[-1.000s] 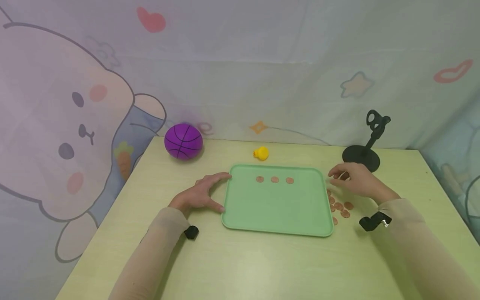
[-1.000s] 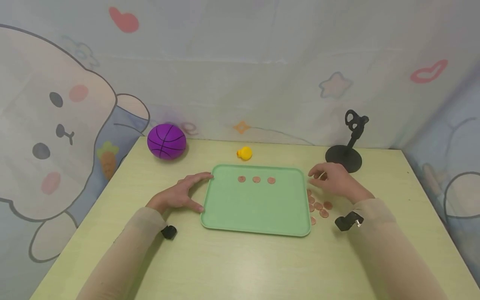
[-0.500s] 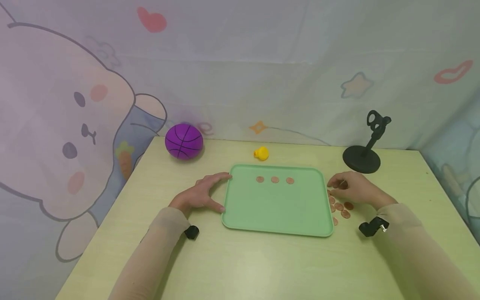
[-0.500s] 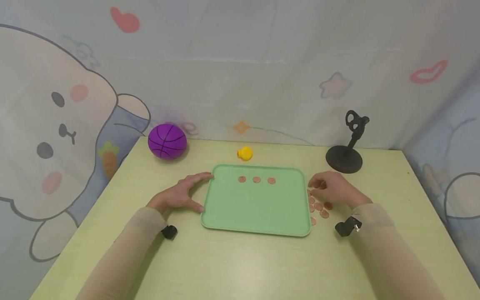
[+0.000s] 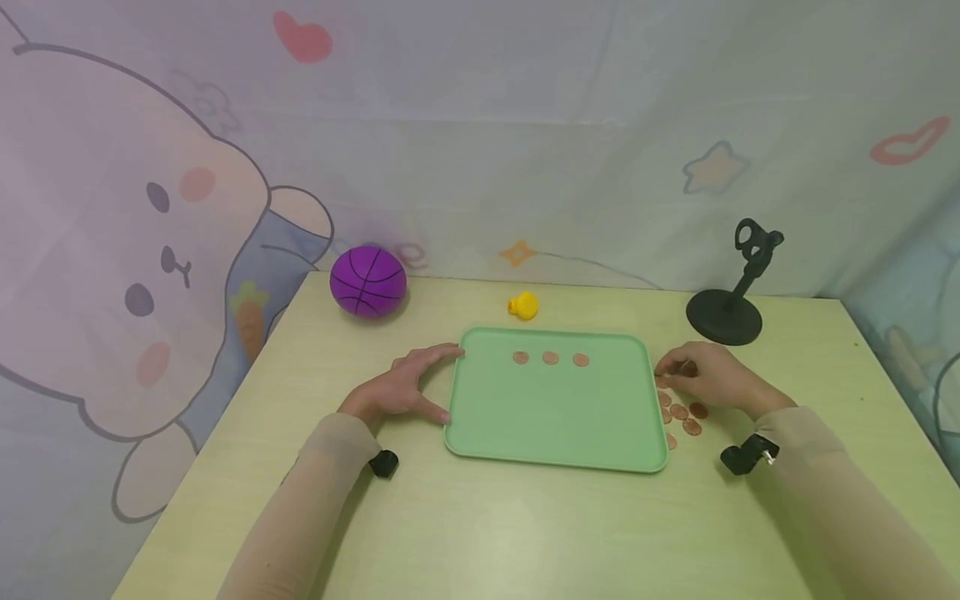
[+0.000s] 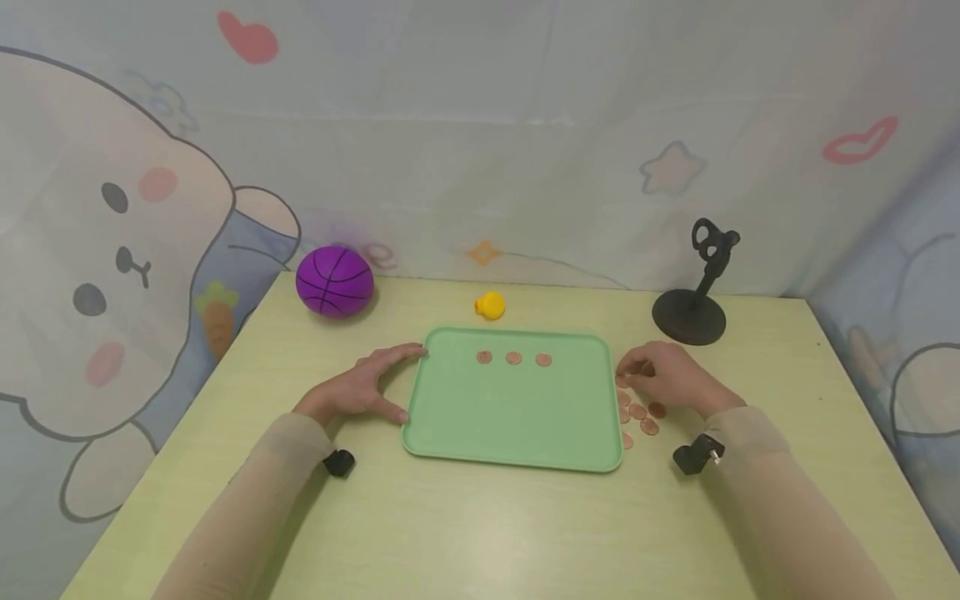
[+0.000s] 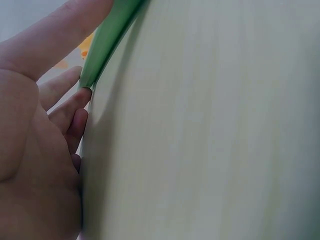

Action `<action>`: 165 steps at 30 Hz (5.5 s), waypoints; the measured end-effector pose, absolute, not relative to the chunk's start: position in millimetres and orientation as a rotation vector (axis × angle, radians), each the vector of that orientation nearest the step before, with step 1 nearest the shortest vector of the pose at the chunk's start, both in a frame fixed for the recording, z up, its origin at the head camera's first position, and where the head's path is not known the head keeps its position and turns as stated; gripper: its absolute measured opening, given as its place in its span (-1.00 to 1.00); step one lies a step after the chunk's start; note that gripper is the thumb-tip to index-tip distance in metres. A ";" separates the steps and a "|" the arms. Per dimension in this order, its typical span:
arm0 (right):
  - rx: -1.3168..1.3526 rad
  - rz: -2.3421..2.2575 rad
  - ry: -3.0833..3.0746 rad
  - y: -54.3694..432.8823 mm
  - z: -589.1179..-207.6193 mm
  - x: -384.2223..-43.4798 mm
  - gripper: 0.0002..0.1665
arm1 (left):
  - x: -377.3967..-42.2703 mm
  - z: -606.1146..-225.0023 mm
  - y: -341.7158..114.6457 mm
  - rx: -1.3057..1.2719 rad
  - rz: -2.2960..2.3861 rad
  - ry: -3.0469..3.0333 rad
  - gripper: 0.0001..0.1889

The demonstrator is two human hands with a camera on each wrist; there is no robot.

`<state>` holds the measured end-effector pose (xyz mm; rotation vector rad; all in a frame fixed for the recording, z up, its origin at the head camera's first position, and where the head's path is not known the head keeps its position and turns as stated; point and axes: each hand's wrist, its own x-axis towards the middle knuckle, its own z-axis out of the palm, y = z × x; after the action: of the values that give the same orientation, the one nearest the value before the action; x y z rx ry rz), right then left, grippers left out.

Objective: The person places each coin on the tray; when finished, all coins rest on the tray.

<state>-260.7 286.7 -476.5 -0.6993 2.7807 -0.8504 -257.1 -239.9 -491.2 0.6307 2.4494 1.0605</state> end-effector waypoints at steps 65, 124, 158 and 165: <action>-0.625 -0.704 2.689 279.3 -465.2 -266.6 -0.90 | -255.3 -490.8 -239.0 0.603 1.042 2.463 0.15; -0.817 -0.865 2.827 294.0 -450.1 -252.3 -0.75 | -256.8 -492.5 -239.6 0.635 1.050 2.468 0.13; -0.969 -0.917 2.622 197.4 -456.1 -268.3 -0.71 | -257.0 -491.9 -238.9 0.646 1.049 2.465 0.14; -1.081 -0.921 2.611 167.4 -458.9 -267.2 -0.83 | -256.6 -492.8 -239.8 0.628 1.077 2.448 0.14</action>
<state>-267.2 167.4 -458.9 -1.0810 2.6114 -0.9205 -256.6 -239.8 -492.8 0.6283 2.4481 1.0769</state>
